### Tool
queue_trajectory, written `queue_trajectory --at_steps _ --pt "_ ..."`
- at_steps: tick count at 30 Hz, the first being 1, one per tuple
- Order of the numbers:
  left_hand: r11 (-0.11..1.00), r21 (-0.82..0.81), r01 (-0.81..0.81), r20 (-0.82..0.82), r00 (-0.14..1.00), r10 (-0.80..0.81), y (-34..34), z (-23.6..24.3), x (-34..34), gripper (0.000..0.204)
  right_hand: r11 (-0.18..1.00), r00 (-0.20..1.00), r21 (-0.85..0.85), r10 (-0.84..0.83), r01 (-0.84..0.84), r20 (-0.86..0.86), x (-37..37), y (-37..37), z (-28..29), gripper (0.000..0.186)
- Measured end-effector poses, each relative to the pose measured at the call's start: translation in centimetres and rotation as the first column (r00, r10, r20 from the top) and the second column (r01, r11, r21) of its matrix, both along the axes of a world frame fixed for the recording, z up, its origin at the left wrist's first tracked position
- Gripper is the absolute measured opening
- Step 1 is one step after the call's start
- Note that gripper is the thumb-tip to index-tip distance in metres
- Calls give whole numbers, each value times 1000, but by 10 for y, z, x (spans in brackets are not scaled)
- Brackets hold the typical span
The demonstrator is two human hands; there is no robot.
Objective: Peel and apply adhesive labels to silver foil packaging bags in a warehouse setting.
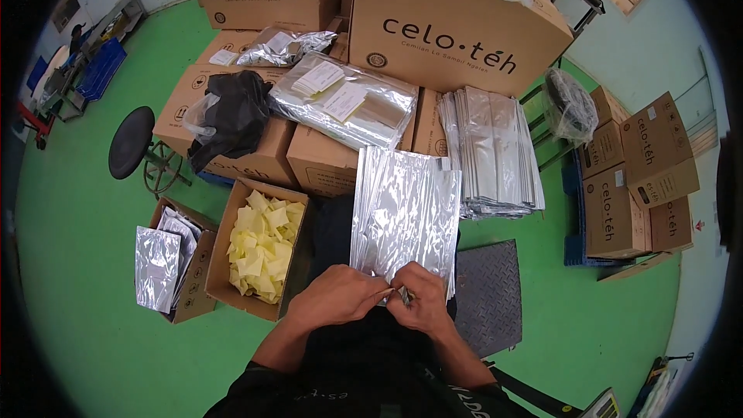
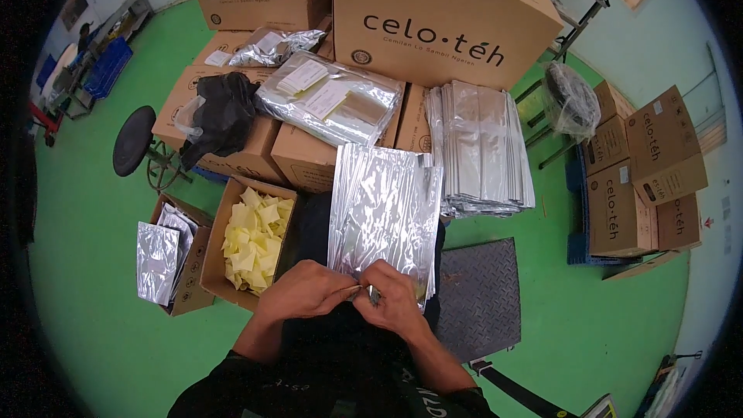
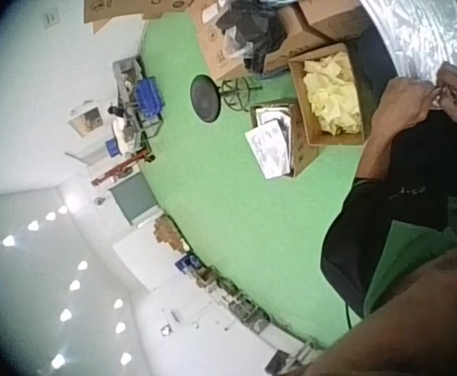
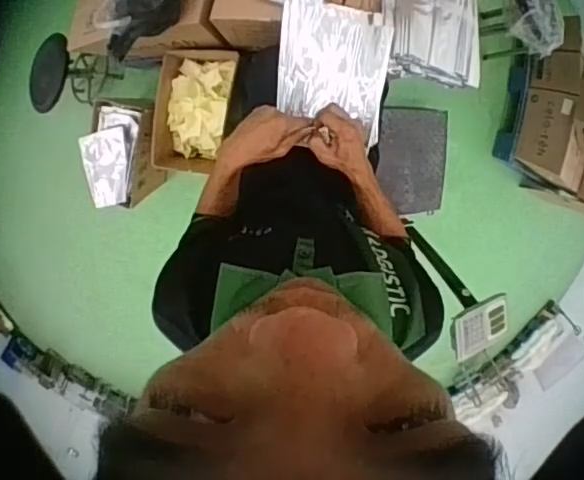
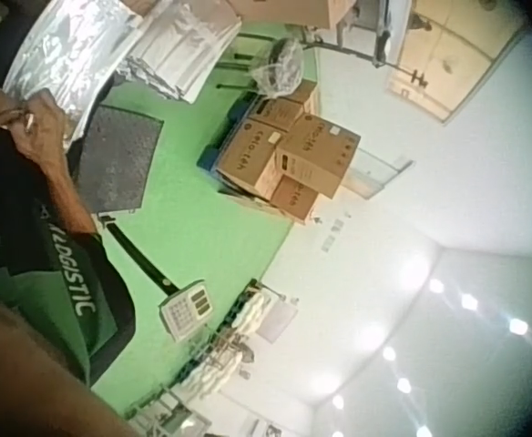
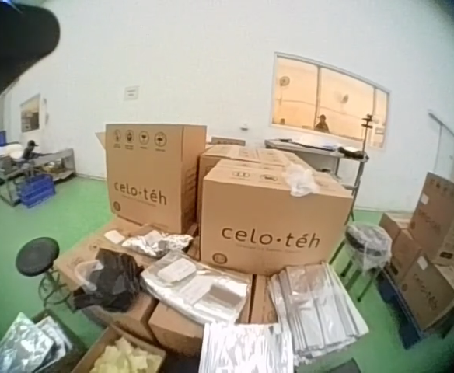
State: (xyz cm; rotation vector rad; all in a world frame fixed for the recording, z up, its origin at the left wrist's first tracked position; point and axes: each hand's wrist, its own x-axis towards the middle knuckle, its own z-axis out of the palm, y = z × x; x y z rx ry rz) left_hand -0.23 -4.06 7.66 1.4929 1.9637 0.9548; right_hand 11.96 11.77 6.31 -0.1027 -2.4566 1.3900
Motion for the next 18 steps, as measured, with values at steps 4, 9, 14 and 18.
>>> queue_trajectory --at_steps 4,9,14,18 --pt "1000 -10 -6 -47 999 6 5 0 2 23 996 996 1 -90 90 -26 0 1 -6 12" --pt "828 461 -318 -246 851 464 21 1 8 15 970 971 -40 -238 238 2 -3 13 -17 10" --pt "842 428 -327 -220 866 448 23 1 9 21 870 964 -437 -141 230 226 -2 18 -1 7" --pt "840 426 -337 -68 913 402 22 -9 7 17 894 978 -418 -88 161 190 -3 20 -1 6"
